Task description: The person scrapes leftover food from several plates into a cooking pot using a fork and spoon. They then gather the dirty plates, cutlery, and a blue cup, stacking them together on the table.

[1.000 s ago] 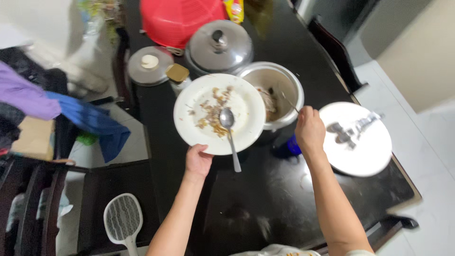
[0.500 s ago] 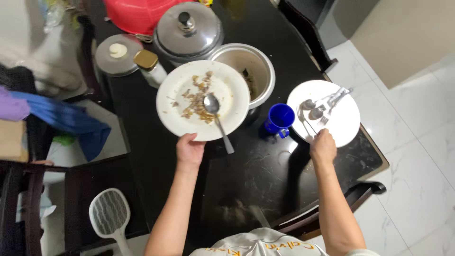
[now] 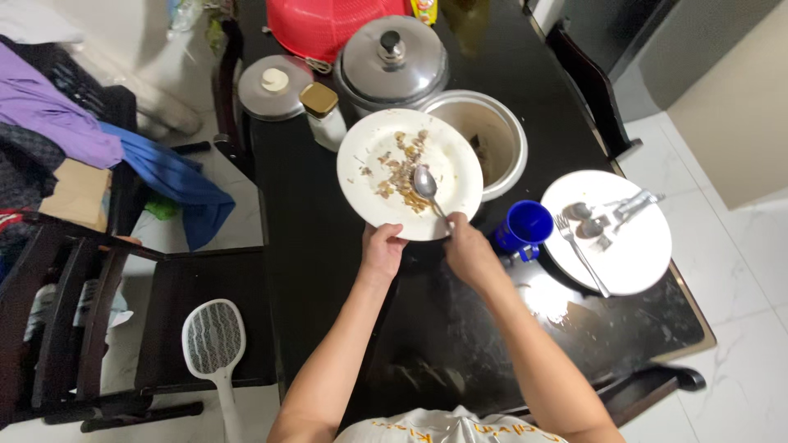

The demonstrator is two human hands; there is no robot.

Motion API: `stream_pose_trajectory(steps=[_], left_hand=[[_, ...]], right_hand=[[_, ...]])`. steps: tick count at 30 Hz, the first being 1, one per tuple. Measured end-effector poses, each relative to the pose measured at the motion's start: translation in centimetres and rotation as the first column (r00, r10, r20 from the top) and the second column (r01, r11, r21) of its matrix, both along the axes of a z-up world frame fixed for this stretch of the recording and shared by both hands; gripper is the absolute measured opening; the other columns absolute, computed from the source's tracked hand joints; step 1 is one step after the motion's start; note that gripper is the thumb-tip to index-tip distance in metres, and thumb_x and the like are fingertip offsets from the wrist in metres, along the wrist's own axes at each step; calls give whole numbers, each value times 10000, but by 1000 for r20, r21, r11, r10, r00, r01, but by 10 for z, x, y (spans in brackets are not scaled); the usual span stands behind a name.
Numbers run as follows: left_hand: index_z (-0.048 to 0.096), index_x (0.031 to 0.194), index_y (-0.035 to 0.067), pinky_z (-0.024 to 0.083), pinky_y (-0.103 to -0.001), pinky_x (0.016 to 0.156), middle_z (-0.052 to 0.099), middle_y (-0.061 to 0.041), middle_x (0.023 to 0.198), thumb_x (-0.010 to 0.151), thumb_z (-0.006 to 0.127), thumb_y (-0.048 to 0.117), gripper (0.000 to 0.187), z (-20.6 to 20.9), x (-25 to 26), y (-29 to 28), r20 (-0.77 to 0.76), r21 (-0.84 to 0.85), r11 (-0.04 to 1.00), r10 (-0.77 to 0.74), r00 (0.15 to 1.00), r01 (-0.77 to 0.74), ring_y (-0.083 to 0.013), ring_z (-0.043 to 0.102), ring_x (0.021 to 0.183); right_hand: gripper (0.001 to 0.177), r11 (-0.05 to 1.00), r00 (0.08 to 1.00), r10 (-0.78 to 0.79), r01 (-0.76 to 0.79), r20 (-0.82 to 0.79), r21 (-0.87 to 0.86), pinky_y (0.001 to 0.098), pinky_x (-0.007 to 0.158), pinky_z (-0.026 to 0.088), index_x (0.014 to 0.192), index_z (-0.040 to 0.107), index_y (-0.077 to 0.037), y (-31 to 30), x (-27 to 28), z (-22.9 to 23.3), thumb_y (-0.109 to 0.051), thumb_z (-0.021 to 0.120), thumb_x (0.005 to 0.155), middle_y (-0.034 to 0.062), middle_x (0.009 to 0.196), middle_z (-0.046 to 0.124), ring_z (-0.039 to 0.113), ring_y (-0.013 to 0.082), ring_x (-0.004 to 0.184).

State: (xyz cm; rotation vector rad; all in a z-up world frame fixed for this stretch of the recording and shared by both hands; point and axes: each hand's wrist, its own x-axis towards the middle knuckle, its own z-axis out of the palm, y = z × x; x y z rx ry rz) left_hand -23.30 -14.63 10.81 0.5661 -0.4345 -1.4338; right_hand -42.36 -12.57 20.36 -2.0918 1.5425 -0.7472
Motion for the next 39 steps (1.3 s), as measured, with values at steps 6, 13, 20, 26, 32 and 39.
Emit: stream_pose_trajectory(steps=[6, 13, 20, 26, 32, 39], left_hand=[[495, 1343, 45, 593, -300, 773, 627, -94, 1134, 782, 652, -17, 586, 18, 15, -12, 47, -21, 1000, 10, 999, -9, -171, 655, 959], [465, 1378, 59, 635, -370, 845, 636, -112, 1160, 770, 644, 14, 636, 50, 21, -26, 166, 43, 999, 3, 986, -10, -218, 684, 1032], [453, 1419, 42, 622, -370, 824, 632, -130, 1220, 763, 649, 54, 685, 74, 30, -16, 195, 1, 1000, -26, 980, 27, -215, 673, 1059], [455, 1428, 48, 641, -349, 852, 640, -126, 1195, 792, 653, 82, 667, 74, 31, -14, 301, 31, 999, -39, 953, 31, -209, 689, 1048], [462, 1407, 4, 630, -366, 821, 629, -114, 1181, 813, 663, 64, 630, 68, 25, -13, 200, -35, 998, -43, 979, 51, -203, 672, 1025], [449, 1442, 19, 640, -340, 802, 652, -128, 1203, 795, 651, 117, 684, 85, 32, -3, 307, 5, 998, -55, 950, 56, -207, 692, 1033]], right_hand=[[328, 1000, 998, -27, 28, -64, 4, 480, 810, 548, 1241, 639, -81, -19, -32, 39, -36, 550, 929, 198, 980, 743, 713, 394, 931], [342, 998, 992, 52, -57, -114, -39, 428, 762, 583, 1146, 715, -112, -36, -32, 35, 7, 560, 865, 127, 916, 753, 741, 314, 841], [209, 937, 956, -235, 174, -177, -302, 528, 795, 544, 1102, 720, -89, -110, -59, -14, -66, 605, 930, 202, 981, 726, 691, 423, 897], [418, 988, 987, -105, 117, 120, -99, 413, 835, 591, 1192, 714, -100, -61, -18, 32, 78, 556, 848, 161, 1035, 761, 750, 307, 944], [373, 991, 996, 22, -9, 90, -134, 432, 781, 578, 1164, 731, -102, -15, 24, 51, 25, 581, 846, 173, 1007, 741, 727, 350, 866], [232, 950, 960, -247, 214, -128, -227, 492, 791, 551, 1048, 725, -66, -72, -18, 5, -26, 608, 852, 200, 969, 714, 694, 411, 880]])
